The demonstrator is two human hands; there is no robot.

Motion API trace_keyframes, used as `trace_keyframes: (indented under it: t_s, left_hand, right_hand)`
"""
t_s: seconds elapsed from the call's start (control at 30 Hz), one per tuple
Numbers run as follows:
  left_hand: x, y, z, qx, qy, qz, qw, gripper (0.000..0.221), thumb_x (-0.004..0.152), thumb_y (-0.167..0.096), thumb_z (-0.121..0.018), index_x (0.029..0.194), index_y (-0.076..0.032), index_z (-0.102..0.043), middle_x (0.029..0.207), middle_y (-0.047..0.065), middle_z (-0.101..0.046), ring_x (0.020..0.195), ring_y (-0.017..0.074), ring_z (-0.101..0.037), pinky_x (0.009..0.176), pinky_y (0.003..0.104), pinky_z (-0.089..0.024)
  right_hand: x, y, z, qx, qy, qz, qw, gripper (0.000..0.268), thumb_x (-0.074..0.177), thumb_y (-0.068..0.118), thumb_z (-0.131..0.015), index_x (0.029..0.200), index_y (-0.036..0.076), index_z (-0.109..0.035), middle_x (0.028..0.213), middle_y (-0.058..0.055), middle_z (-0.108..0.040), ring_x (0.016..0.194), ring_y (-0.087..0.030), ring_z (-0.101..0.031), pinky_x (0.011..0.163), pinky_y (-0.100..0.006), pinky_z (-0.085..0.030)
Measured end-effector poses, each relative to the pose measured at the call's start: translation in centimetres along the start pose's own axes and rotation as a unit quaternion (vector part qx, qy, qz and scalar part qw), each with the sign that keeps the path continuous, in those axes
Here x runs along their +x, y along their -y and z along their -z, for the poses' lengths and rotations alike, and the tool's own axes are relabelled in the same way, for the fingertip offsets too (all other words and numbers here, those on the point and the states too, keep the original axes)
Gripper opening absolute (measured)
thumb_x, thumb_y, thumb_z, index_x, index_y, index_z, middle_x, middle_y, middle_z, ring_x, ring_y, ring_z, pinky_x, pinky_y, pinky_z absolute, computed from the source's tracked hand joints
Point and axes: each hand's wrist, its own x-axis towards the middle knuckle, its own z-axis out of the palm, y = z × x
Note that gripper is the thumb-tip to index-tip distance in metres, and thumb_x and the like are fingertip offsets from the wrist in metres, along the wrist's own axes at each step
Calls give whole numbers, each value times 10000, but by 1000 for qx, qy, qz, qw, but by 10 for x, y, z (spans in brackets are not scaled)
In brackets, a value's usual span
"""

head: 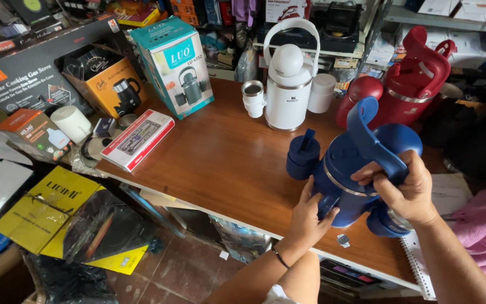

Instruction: Assembling the components of a blue thermos bottle on a store counter.

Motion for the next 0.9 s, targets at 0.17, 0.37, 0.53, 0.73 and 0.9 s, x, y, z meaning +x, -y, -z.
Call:
trace_keyframes:
  t_s: [0.17, 0.37, 0.53, 0.73, 0.9]
  left_hand:
    - [1, -9, 5, 10, 17, 23, 1000, 318, 911, -316, -687, 938, -32, -547, 1586, 309, -362, 1226, 465, -613, 781, 487, -548]
    - [1, 5, -4, 5, -3, 4, 1000, 290, 871, -258, -745, 949, -36, -575, 1570, 311, -381, 1278, 447, -588, 946, 462, -536]
    - [2, 5, -4, 0, -2, 8, 1000, 287, 857, -243, -752, 928, -24, -579, 1551, 312, -394, 1354, 426, -536, 1014, 452, -503]
    - [1, 3, -5, -2, -3, 24, 1000, 288, 857, -254, -758, 997, -50, -611, 1561, 288, -399, 1420, 392, -485, 996, 474, -516]
    - [1, 2, -3, 1, 8, 34, 999, 367, 807, -327, -789, 985, -48, -630, 1575, 300, -393, 1459, 378, -438, 997, 482, -507]
  right_hand:
    - [0, -10, 12, 44, 39, 17, 998, 213, 947, -67, -476, 993, 52, -306, 892, -221, -739, 688, -261, -740, 637, -296, -632]
    - [5, -23, 29, 96, 97, 37, 990, 197, 950, -32, -510, 1043, 40, -351, 936, -238, -746, 751, -277, -783, 681, -294, -667]
    - [12, -25, 42, 104, 132, 35, 985, 165, 933, -12, -539, 1007, 44, -403, 920, -223, -759, 739, -266, -785, 686, -296, -671]
    - [16, -32, 50, 125, 161, 46, 978, 165, 952, 17, -549, 996, 69, -398, 921, -240, -759, 738, -265, -787, 691, -284, -660]
    - [-1, -48, 50, 104, 122, 10, 987, 235, 972, 111, -604, 1105, 93, -411, 1044, -258, -745, 860, -273, -793, 776, -322, -660]
